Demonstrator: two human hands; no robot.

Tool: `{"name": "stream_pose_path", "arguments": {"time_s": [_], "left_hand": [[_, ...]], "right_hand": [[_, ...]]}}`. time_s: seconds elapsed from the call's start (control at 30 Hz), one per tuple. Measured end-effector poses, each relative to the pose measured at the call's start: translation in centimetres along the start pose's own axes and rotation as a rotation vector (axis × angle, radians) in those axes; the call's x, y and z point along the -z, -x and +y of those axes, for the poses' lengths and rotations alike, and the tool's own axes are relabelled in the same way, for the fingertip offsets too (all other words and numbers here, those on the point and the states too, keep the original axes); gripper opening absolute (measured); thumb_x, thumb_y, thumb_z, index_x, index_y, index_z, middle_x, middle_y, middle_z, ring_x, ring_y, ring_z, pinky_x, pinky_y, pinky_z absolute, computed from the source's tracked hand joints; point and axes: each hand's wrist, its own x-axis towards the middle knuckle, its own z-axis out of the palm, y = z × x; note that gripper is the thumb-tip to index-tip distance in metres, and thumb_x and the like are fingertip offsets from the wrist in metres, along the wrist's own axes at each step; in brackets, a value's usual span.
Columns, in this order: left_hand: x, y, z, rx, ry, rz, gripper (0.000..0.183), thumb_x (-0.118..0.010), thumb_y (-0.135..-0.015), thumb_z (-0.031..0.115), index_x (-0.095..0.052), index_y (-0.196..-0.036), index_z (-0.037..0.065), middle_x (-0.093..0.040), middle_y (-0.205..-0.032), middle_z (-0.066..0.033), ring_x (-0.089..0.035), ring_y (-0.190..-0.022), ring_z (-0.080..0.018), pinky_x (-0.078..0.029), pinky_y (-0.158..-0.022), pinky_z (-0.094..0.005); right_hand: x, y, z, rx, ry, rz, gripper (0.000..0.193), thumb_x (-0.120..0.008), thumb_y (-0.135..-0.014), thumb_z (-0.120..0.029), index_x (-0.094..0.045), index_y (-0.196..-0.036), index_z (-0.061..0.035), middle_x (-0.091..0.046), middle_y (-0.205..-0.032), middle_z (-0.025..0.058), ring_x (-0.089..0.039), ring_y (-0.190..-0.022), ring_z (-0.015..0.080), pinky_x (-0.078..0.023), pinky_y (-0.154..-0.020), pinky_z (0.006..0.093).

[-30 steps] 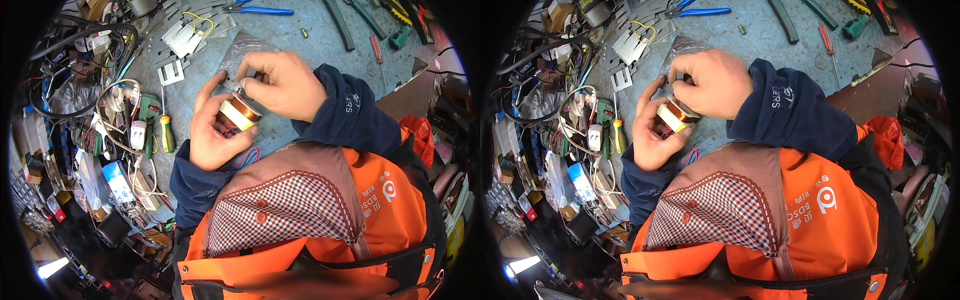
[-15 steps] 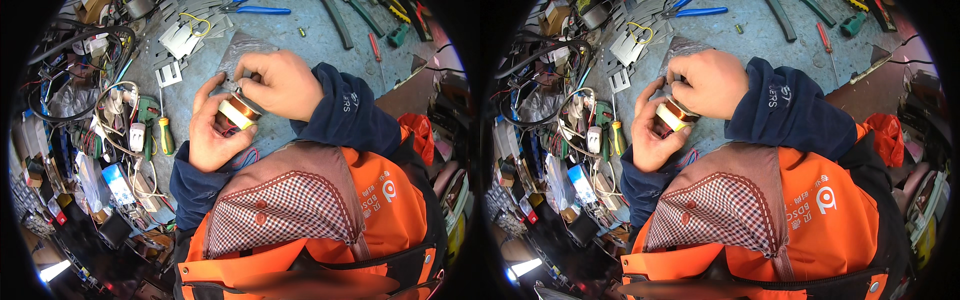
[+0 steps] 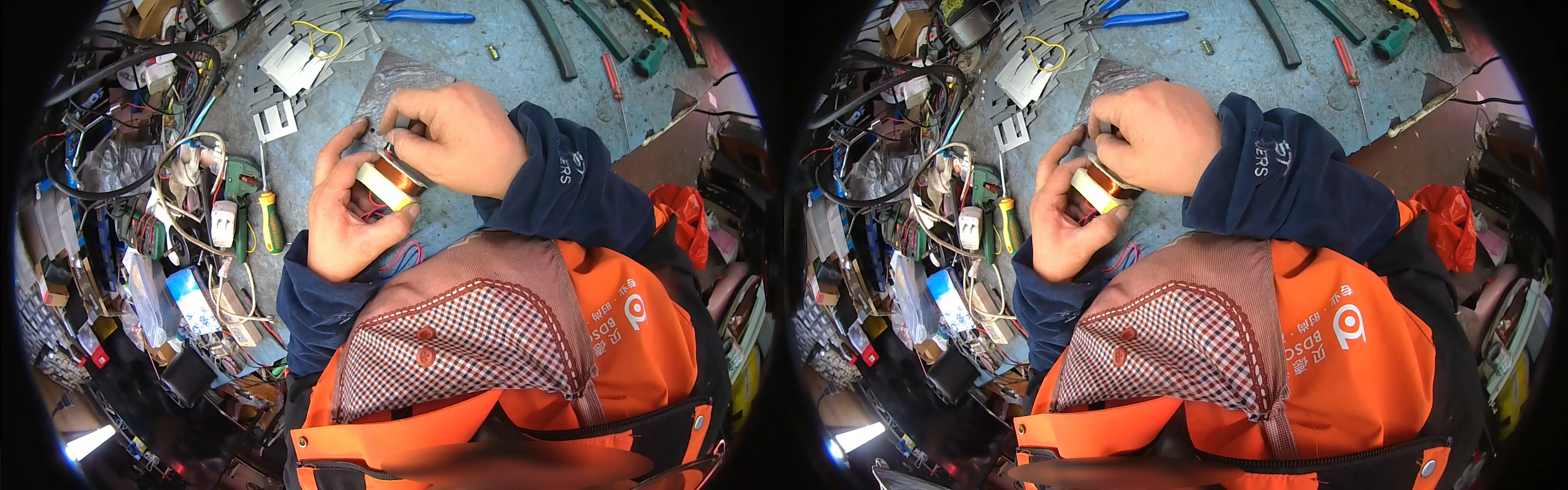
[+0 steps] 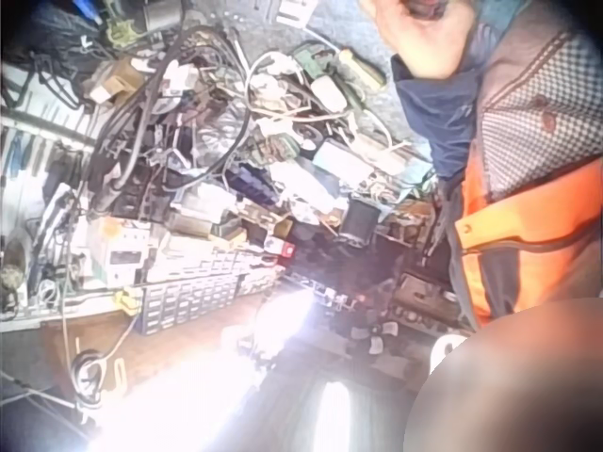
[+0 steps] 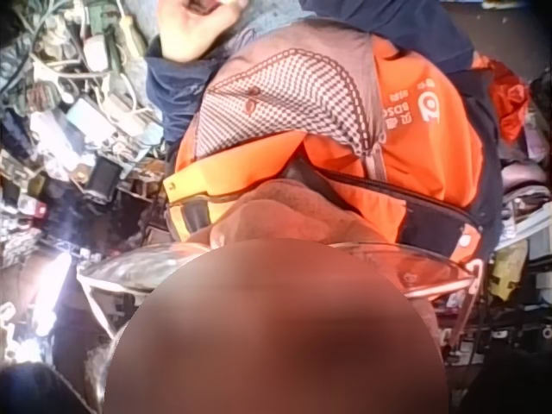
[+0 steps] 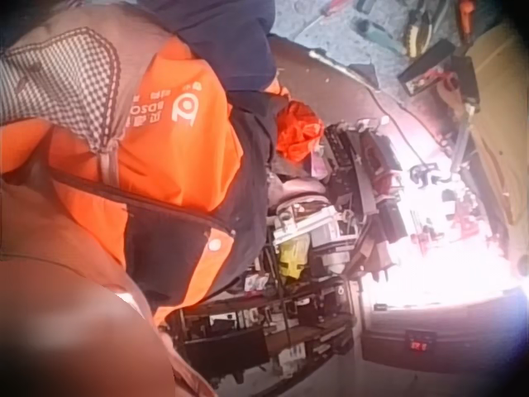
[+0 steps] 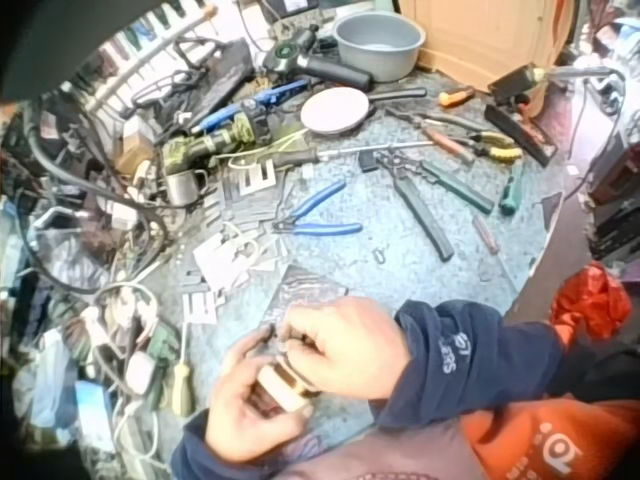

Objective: The person assembles a small electronic component by hand, handling wires, a coil, and a metal plate. They strip wire ends, position the coil, and secure parts using pliers and a screwdriver on a cluttered workbench.

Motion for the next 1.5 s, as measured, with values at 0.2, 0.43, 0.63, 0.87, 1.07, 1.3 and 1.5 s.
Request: {"name": "stream_pose_path", "arguments": {"time_s": [0.2, 0.43, 0.63, 0.87, 1.07, 1.3, 1.5], "left_hand": [[0.0, 0.0, 0.2, 0.021, 0.04, -0.008, 0.065, -0.092, -0.074, -0.002, -0.06, -0.13, -0.009, -0.036, -0.164, -0.0221, -0.069, -0.123, -0.0251, -0.061, -0.102, -0.0368], [-0.2, 0.0, 0.1, 0.041, 0.121, 0.001, 0.064, -0.091, -0.074, -0.003, -0.06, -0.13, -0.011, -0.033, -0.165, -0.0215, -0.069, -0.124, -0.0256, -0.061, -0.104, -0.0374], [-0.1, 0.0, 0.4, 0.057, 0.108, -0.006, 0.065, -0.091, -0.074, -0.004, -0.06, -0.13, -0.012, -0.033, -0.165, -0.0212, -0.068, -0.124, -0.0254, -0.061, -0.104, -0.0369], [-0.1, 0.0, 0.0, 0.029, 0.111, -0.002, 0.065, -0.091, -0.074, -0.004, -0.06, -0.13, -0.011, -0.034, -0.165, -0.0215, -0.069, -0.122, -0.0243, -0.062, -0.102, -0.0362], [-0.1, 0.0, 0.0, 0.051, 0.139, 0.001, 0.065, -0.092, -0.073, -0.003, -0.061, -0.13, -0.01, -0.034, -0.165, -0.0219, -0.069, -0.121, -0.0238, -0.061, -0.103, -0.0362], [0.0, 0.0, -0.1, 0.023, 0.102, 0.0, 0.065, -0.092, -0.073, -0.003, -0.062, -0.13, -0.009, -0.034, -0.165, -0.0218, -0.069, -0.12, -0.023, -0.061, -0.102, -0.0359], [0.0, 0.0, 0.1, 0.036, 0.107, 0.0, 0.066, -0.093, -0.072, -0.002, -0.061, -0.13, -0.009, -0.035, -0.165, -0.0223, -0.069, -0.12, -0.023, -0.061, -0.101, -0.0361]], "right_hand": [[-0.3, 0.0, 0.6, -0.118, -0.227, 0.046, 0.017, -0.07, -0.093, -0.019, -0.075, -0.104, -0.0072, -0.072, -0.072, 0.0119, -0.071, -0.062, 0.0225, -0.053, -0.059, 0.0357], [0.0, 0.0, -0.2, -0.053, 0.001, -0.012, 0.018, -0.07, -0.093, -0.019, -0.076, -0.105, -0.0071, -0.072, -0.072, 0.0117, -0.07, -0.061, 0.0218, -0.053, -0.059, 0.0354], [-0.2, 0.0, 0.3, -0.135, -0.153, 0.069, 0.018, -0.07, -0.093, -0.02, -0.076, -0.106, -0.008, -0.073, -0.075, 0.0141, -0.074, -0.065, 0.0275, -0.054, -0.059, 0.0385], [0.1, 0.0, -0.3, -0.045, -0.047, -0.012, 0.014, -0.071, -0.094, -0.01, -0.074, -0.105, -0.0006, -0.07, -0.07, 0.0066, -0.063, -0.061, 0.0084, -0.048, -0.056, 0.028], [0.2, 0.1, 0.0, -0.173, -0.211, 0.064, 0.017, -0.07, -0.094, -0.015, -0.075, -0.104, -0.0031, -0.072, -0.072, 0.0127, -0.071, -0.061, 0.0215, -0.052, -0.057, 0.0344], [0.0, 0.1, -0.1, -0.058, -0.037, 0.035, 0.015, -0.071, -0.094, -0.011, -0.075, -0.104, -0.0004, -0.071, -0.071, 0.0077, -0.067, -0.062, 0.0097, -0.05, -0.056, 0.0288], [0.0, 0.1, 0.0, -0.143, -0.199, 0.043, 0.015, -0.071, -0.094, -0.013, -0.075, -0.104, -0.0026, -0.07, -0.069, 0.0094, -0.069, -0.061, 0.0131, -0.051, -0.057, 0.0302]]}}
